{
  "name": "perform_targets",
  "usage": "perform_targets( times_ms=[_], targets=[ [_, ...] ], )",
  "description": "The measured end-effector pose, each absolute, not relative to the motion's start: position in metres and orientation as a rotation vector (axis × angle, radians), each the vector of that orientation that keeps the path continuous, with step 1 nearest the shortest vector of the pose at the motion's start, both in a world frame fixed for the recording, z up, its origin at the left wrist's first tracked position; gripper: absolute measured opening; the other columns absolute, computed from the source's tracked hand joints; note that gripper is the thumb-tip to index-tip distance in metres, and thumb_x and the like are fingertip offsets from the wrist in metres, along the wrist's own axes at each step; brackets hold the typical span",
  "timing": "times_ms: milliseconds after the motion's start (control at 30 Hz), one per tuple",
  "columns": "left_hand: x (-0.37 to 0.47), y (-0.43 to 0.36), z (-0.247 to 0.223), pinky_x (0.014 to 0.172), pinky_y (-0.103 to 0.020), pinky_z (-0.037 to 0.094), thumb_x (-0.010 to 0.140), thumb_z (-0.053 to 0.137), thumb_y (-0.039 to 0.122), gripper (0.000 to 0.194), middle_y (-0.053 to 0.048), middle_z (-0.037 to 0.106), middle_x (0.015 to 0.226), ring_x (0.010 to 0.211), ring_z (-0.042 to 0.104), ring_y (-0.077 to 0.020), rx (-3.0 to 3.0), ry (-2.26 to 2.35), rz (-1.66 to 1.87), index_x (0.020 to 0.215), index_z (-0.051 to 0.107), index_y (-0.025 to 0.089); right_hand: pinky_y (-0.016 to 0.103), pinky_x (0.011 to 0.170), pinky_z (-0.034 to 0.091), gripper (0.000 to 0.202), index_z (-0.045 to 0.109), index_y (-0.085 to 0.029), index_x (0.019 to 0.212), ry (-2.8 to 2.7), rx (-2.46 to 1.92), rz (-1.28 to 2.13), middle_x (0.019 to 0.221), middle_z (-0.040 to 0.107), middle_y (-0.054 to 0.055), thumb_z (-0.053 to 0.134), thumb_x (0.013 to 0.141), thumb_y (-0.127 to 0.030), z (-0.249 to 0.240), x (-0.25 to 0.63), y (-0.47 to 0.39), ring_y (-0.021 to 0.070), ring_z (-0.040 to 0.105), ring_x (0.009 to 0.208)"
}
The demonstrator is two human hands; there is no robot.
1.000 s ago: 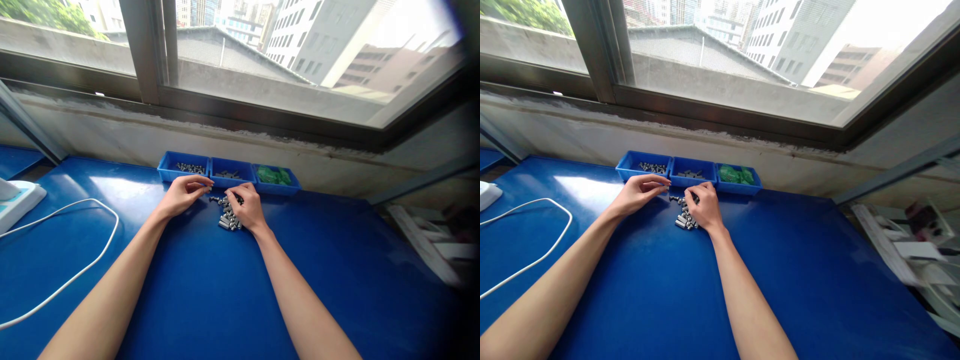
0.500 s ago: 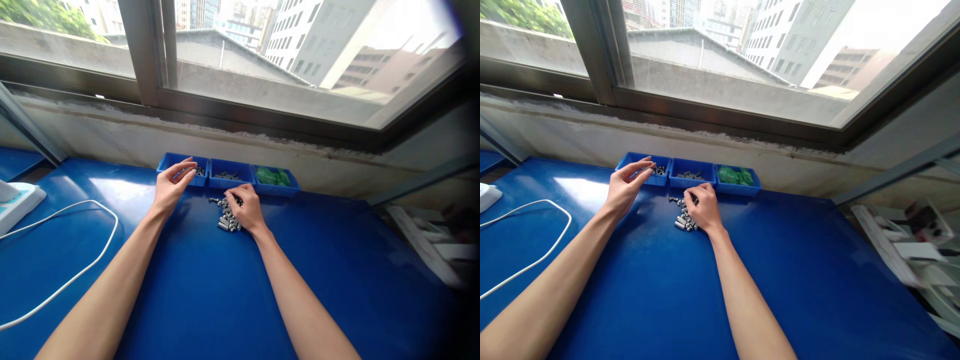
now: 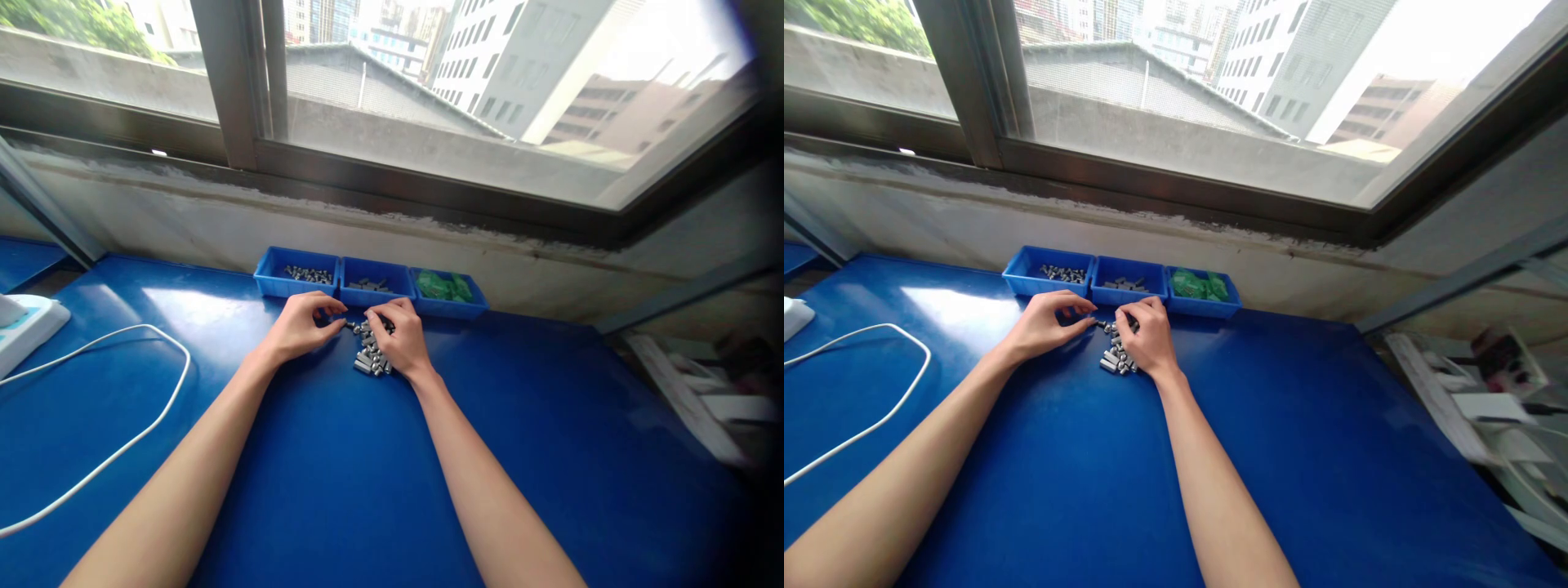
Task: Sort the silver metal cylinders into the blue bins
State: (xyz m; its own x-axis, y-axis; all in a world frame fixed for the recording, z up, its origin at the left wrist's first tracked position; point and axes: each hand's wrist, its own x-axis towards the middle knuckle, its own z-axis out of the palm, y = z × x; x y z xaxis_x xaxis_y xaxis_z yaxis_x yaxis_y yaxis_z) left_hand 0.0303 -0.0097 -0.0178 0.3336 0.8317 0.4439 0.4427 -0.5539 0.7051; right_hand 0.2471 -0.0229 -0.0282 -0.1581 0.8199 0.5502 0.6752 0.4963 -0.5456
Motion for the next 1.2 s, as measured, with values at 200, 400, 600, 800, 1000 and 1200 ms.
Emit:
perform_targets(
  times_ms=[200, 400, 600, 800, 1000, 1200],
  targets=[
    [0.027, -0.006, -0.024, 0.08, -0.033, 0.054, 0.085, 0.066, 0.022, 0.013, -0.008, 0.076, 0.095, 0.09, 0.069, -0.0224, 2.313, 1.105, 0.951, 0.091, 0.079, 0.02, 0.044, 0.09, 0.05, 0.02, 0.076, -0.023, 0.086, -1.892, -1.237, 0.222, 0.086, 0.077, 0.006, 0.06, 0.096, -0.029, -0.028, 0.247, -0.023, 0.0269, 0.059, 0.095],
    [0.026, -0.004, -0.024, 0.073, -0.029, 0.052, 0.088, 0.065, 0.021, 0.012, -0.005, 0.076, 0.091, 0.08, 0.068, -0.0189, 2.219, 1.099, 0.949, 0.093, 0.077, 0.02, 0.044, 0.089, 0.05, 0.02, 0.077, -0.022, 0.087, -1.897, -1.232, 0.212, 0.086, 0.076, 0.006, 0.061, 0.096, -0.029, -0.03, 0.247, -0.023, 0.0269, 0.059, 0.094],
    [0.031, -0.008, -0.019, 0.078, -0.032, 0.055, 0.09, 0.07, 0.035, 0.017, -0.006, 0.078, 0.092, 0.084, 0.072, -0.0205, 1.917, 1.046, 1.062, 0.094, 0.076, 0.019, 0.044, 0.089, 0.05, 0.02, 0.077, -0.022, 0.086, -1.904, -1.232, 0.209, 0.086, 0.076, 0.006, 0.06, 0.096, -0.029, -0.028, 0.247, -0.023, 0.0266, 0.059, 0.094],
    [0.032, -0.005, -0.011, 0.085, -0.034, 0.058, 0.077, 0.083, 0.045, 0.038, -0.009, 0.079, 0.093, 0.089, 0.074, -0.0213, 1.321, 0.919, 1.28, 0.099, 0.075, 0.016, 0.043, 0.089, 0.05, 0.019, 0.077, -0.022, 0.087, -1.899, -1.238, 0.21, 0.086, 0.076, 0.006, 0.061, 0.096, -0.028, -0.029, 0.248, -0.023, 0.0265, 0.059, 0.093],
    [0.027, -0.002, -0.004, 0.079, -0.021, 0.054, 0.066, 0.093, 0.032, 0.035, -0.005, 0.077, 0.085, 0.081, 0.071, -0.0113, 0.834, 0.749, 1.394, 0.092, 0.076, 0.014, 0.042, 0.087, 0.049, 0.019, 0.076, -0.021, 0.085, -1.913, -1.217, 0.208, 0.085, 0.076, 0.006, 0.061, 0.096, -0.027, -0.03, 0.248, -0.021, 0.026, 0.059, 0.092],
    [0.027, -0.002, -0.003, 0.077, -0.02, 0.053, 0.063, 0.094, 0.027, 0.035, -0.007, 0.077, 0.083, 0.077, 0.07, -0.0108, 0.743, 0.73, 1.391, 0.09, 0.078, 0.011, 0.042, 0.086, 0.049, 0.019, 0.076, -0.022, 0.085, -1.915, -1.211, 0.208, 0.085, 0.077, 0.005, 0.061, 0.096, -0.027, -0.03, 0.249, -0.02, 0.0262, 0.059, 0.092]
  ],
)
